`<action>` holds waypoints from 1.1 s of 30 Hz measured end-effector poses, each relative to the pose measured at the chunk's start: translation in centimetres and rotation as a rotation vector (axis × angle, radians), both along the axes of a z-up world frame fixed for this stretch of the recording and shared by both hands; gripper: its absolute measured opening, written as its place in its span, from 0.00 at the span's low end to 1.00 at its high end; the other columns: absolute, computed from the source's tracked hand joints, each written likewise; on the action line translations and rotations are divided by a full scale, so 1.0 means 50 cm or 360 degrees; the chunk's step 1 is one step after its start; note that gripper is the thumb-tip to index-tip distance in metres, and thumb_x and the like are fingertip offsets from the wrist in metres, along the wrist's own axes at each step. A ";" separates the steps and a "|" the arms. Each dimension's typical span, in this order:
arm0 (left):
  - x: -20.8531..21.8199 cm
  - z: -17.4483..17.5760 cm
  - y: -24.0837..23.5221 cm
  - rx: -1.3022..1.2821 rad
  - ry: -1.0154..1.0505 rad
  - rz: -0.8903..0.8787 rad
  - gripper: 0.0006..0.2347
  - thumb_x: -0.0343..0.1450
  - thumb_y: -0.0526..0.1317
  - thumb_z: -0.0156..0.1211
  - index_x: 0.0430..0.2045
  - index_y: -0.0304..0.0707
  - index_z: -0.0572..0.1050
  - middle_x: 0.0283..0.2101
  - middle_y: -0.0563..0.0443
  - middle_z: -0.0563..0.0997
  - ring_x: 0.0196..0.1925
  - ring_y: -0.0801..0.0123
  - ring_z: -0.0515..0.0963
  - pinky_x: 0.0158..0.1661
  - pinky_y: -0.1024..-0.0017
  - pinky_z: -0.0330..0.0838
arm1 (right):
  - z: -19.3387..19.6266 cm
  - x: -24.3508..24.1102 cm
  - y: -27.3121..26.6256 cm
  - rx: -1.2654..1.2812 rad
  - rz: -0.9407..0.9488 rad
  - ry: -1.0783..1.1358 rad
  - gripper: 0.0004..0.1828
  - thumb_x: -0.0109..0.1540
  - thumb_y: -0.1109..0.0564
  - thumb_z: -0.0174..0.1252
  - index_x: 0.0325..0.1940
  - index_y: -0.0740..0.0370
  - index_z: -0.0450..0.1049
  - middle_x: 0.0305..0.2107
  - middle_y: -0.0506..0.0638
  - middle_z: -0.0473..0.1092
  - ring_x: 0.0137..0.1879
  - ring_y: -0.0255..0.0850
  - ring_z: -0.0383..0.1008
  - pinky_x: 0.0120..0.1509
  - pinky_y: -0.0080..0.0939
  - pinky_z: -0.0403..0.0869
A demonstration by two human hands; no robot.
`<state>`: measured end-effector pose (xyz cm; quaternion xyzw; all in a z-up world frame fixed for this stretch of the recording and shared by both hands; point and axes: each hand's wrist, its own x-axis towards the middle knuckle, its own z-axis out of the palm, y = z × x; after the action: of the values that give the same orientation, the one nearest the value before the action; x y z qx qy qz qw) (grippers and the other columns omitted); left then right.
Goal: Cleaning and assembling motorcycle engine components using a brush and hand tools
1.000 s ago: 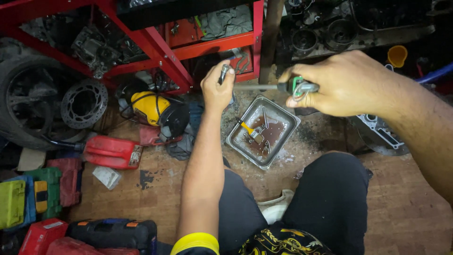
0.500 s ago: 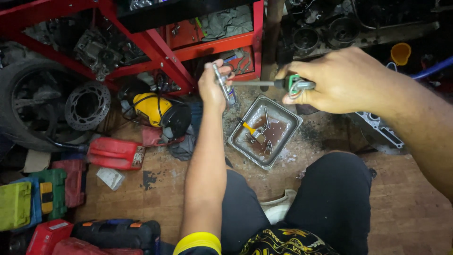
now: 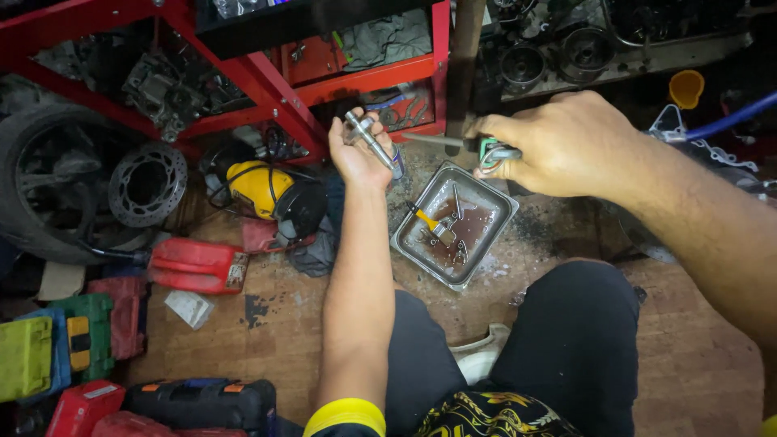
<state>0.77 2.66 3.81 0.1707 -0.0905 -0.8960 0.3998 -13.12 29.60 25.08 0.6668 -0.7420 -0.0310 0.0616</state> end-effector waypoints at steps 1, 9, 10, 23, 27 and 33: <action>-0.001 -0.009 -0.004 0.0002 0.0002 0.0006 0.16 0.73 0.53 0.52 0.32 0.40 0.79 0.31 0.44 0.80 0.24 0.67 0.79 0.21 0.76 0.70 | 0.018 0.013 -0.006 0.0002 0.0006 0.0002 0.35 0.60 0.21 0.50 0.65 0.34 0.69 0.28 0.48 0.79 0.37 0.55 0.82 0.35 0.56 0.78; -0.022 0.018 0.014 0.0022 -0.0043 0.0154 0.15 0.74 0.52 0.50 0.35 0.41 0.78 0.31 0.45 0.79 0.27 0.67 0.77 0.24 0.79 0.69 | 0.020 0.006 0.003 0.0001 -0.0013 -0.0181 0.34 0.58 0.25 0.56 0.66 0.34 0.70 0.32 0.46 0.80 0.40 0.54 0.82 0.37 0.57 0.78; -0.024 0.011 0.011 0.0019 -0.0041 0.0150 0.15 0.74 0.52 0.50 0.35 0.41 0.78 0.31 0.45 0.79 0.27 0.67 0.77 0.24 0.79 0.69 | 0.025 0.009 0.002 -0.0002 -0.0017 -0.0179 0.34 0.58 0.25 0.56 0.66 0.34 0.70 0.32 0.46 0.80 0.40 0.54 0.82 0.37 0.57 0.78; -0.042 0.027 0.037 -0.0063 -0.0376 0.0022 0.15 0.73 0.51 0.53 0.41 0.40 0.78 0.30 0.48 0.80 0.27 0.69 0.76 0.24 0.76 0.59 | 0.027 0.012 -0.014 -0.0169 0.0139 -0.0062 0.34 0.62 0.22 0.50 0.63 0.39 0.71 0.31 0.45 0.80 0.36 0.54 0.82 0.33 0.57 0.79; -0.054 -0.054 -0.018 -0.0107 -0.0397 -0.0064 0.16 0.71 0.54 0.58 0.45 0.46 0.78 0.38 0.52 0.81 0.37 0.67 0.77 0.35 0.73 0.73 | 0.048 0.020 -0.008 -0.0210 -0.0048 -0.0208 0.26 0.59 0.27 0.55 0.54 0.40 0.73 0.27 0.50 0.79 0.37 0.60 0.81 0.44 0.64 0.77; -0.038 -0.050 -0.017 -0.0221 -0.0531 -0.0189 0.18 0.73 0.55 0.58 0.51 0.47 0.78 0.33 0.55 0.77 0.31 0.70 0.76 0.32 0.74 0.78 | 0.031 0.010 -0.002 -0.0356 0.0007 -0.0292 0.26 0.60 0.25 0.53 0.53 0.37 0.71 0.29 0.47 0.79 0.39 0.54 0.82 0.43 0.60 0.78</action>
<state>-1.14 1.79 1.31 0.2832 -0.2270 -0.8689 0.3365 -12.64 29.51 26.64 0.6575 -0.7418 0.1131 0.0675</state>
